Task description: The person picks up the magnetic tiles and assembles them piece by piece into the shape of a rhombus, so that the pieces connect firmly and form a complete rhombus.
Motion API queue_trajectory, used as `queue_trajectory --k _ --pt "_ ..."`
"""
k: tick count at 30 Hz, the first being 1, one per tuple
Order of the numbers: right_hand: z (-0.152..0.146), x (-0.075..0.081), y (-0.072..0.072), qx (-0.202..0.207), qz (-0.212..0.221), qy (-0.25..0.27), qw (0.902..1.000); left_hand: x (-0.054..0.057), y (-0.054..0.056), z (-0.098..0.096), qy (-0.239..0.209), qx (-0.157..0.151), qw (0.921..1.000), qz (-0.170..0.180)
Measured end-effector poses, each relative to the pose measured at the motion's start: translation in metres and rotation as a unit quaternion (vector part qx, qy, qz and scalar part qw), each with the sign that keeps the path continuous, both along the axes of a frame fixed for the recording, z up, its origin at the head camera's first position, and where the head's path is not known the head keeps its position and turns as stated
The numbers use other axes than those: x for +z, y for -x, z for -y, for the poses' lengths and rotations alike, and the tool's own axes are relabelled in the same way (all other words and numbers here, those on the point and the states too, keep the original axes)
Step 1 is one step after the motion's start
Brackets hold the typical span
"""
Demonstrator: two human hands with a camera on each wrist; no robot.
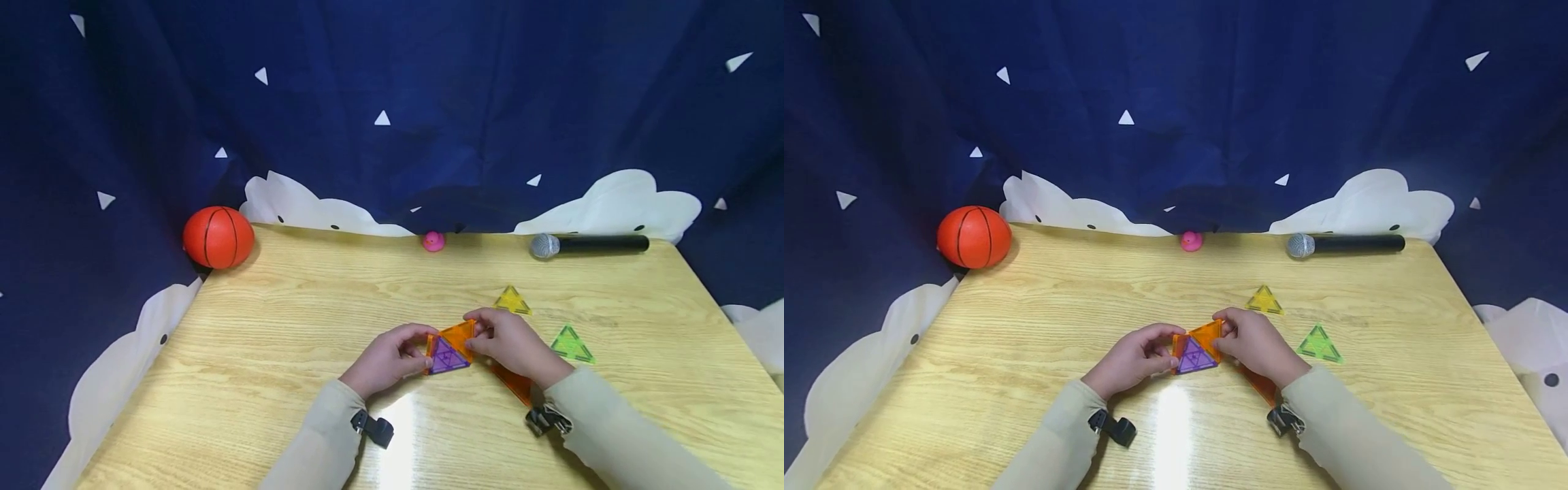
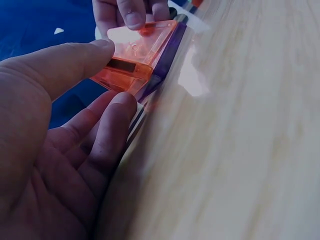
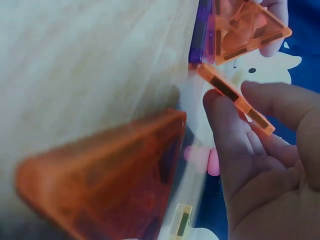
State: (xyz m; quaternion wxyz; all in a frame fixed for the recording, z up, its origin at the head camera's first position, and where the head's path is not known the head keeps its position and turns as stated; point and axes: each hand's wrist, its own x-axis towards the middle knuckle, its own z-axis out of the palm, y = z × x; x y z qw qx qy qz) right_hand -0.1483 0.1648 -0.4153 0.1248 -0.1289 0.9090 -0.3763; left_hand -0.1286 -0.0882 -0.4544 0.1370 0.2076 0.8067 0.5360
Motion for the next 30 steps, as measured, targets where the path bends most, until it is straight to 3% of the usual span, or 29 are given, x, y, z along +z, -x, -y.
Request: queue_trajectory --k 14,30 --pt "0.004 -0.003 -0.009 -0.036 -0.022 0.033 0.9986 0.005 -0.001 -0.005 0.021 0.032 0.9991 -0.019" --pt "0.013 -0.008 -0.022 -0.054 -0.022 0.076 0.9954 0.000 0.000 -0.013 0.030 0.023 0.9984 -0.042"
